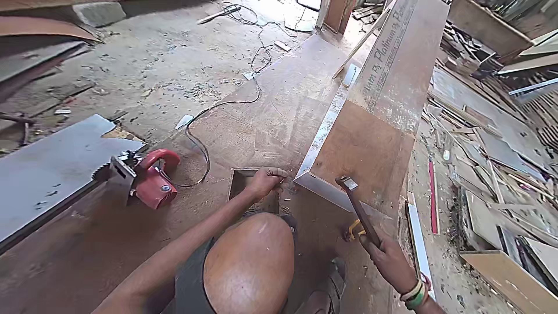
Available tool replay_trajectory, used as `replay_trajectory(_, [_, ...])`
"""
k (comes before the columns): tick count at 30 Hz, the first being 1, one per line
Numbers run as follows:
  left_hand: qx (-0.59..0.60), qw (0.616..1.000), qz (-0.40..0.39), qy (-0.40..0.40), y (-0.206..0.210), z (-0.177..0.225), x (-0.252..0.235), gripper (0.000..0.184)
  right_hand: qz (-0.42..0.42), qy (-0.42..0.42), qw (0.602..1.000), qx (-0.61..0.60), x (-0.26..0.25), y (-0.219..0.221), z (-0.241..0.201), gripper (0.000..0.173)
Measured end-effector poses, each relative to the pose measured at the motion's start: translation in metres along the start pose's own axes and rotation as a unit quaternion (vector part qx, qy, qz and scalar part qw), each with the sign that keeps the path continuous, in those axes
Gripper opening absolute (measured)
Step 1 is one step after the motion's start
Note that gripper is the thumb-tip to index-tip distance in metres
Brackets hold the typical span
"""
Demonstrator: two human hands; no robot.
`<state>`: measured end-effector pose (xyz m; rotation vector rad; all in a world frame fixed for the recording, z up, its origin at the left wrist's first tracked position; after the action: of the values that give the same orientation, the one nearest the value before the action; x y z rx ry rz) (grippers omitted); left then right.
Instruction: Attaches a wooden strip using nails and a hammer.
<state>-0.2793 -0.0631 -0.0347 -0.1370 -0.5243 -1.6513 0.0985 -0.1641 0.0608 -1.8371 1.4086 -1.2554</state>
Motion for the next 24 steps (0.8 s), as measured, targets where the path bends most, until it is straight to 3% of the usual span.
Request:
replay_trajectory(2, [0.01, 0.998, -0.033, 0.051, 0.009, 0.015, 0.006, 0.018, -0.005, 0.039, 0.997, -0.066, -0.004, 0.016, 0.0, 0.033])
replay_trajectory(6, [-0.023, 0.973, -0.031, 0.226, 0.02, 0.04, 0.004, 0.015, -0.028, 0.062, 0.998, -0.004, -0.016, 0.024, 0.021, 0.038])
replay_trajectory(9, [-0.118, 0.939, -0.01, 0.323, 0.027, 0.055, -0.005, 0.017, -0.035, 0.064, 0.997, 0.015, -0.022, 0.02, 0.026, 0.039])
replay_trajectory(13, [-0.249, 0.879, -0.062, 0.402, 0.046, 0.066, -0.017, 0.026, -0.044, 0.074, 0.996, 0.003, -0.027, 0.021, 0.027, 0.037])
replay_trajectory(18, [-0.312, 0.844, -0.149, 0.409, 0.068, 0.067, -0.034, 0.026, -0.056, 0.087, 0.995, 0.001, -0.036, 0.027, 0.036, 0.031])
replay_trajectory(24, [-0.267, 0.825, -0.232, 0.441, 0.073, 0.056, -0.05, 0.02, -0.022, 0.075, 0.997, -0.018, -0.04, 0.047, 0.041, 0.031])
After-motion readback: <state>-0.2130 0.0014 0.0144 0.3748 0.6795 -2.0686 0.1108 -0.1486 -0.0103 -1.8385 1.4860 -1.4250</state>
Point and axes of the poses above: each hand's wrist, its own x-axis away from the middle knuckle, its own y-axis out of the palm, z = x × y, the point moved 3 cm from there along -x, towards the middle knuckle, and after that the axes turned 7 degrees about x, right-handed, at the moved point
